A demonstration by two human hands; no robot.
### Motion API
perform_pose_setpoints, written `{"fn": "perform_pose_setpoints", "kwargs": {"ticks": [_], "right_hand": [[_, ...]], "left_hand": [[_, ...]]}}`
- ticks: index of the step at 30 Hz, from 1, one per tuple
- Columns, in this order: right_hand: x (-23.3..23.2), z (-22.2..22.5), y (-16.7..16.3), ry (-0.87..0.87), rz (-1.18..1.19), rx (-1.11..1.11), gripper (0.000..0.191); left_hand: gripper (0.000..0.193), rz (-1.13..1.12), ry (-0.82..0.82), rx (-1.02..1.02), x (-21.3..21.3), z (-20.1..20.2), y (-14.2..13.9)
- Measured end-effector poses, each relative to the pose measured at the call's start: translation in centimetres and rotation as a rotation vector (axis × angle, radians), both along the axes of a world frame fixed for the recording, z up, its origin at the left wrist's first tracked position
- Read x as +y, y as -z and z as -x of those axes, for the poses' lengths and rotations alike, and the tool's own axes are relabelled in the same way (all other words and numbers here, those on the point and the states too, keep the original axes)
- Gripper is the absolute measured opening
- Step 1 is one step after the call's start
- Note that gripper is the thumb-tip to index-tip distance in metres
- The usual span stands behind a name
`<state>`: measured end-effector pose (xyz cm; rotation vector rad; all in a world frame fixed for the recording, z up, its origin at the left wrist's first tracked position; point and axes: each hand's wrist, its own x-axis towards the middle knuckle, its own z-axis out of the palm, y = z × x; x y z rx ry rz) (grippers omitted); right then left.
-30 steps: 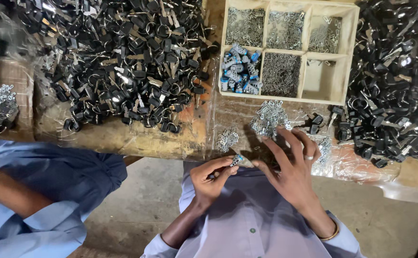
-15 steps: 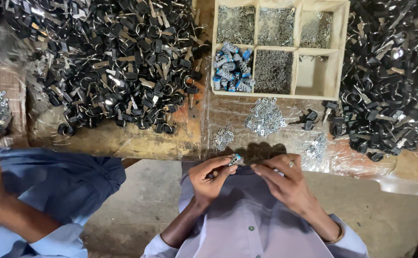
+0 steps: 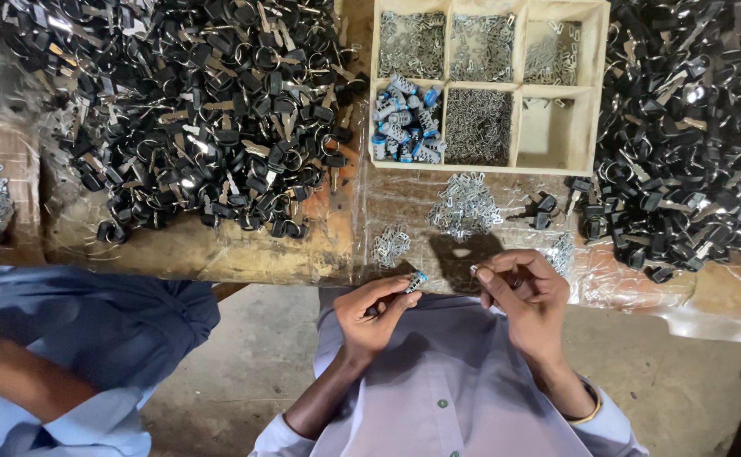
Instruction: The person sits at a workbench covered in piles of black plastic housings and assembles small electrical components by hand. They pick a black housing, insert a small blue-and-silver part into it, and place the finished assembly into a compartment of a wooden sorting tray, repeating this cycle continuously.
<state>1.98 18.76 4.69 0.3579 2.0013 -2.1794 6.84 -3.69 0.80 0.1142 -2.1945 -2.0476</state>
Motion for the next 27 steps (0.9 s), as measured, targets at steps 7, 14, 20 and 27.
{"fn": "perform_pose_setpoints", "kwargs": {"ticks": [7, 14, 20, 27], "right_hand": [[0.0, 0.2, 0.0, -0.060, -0.059, 0.028, 0.021], [-0.4, 0.6, -1.9, -0.285, -0.547, 0.285, 0.026], [-1.0, 1.5, -2.7, -0.323, -0.725, 0.510, 0.029], [-2.8, 0.9, -1.9, -0.292, -0.612, 0.523, 0.028]], "left_hand": [[0.023, 0.012, -0.018, -0.022, 0.1, -0.1, -0.1], [0.022, 0.042, -0.029, -0.025, 0.2, 0.0, 0.0], [0.022, 0.054, -0.027, -0.032, 0.4, 0.2, -0.4], [0.021, 0.020, -0.013, -0.059, 0.3, 0.3, -0.8]]}}
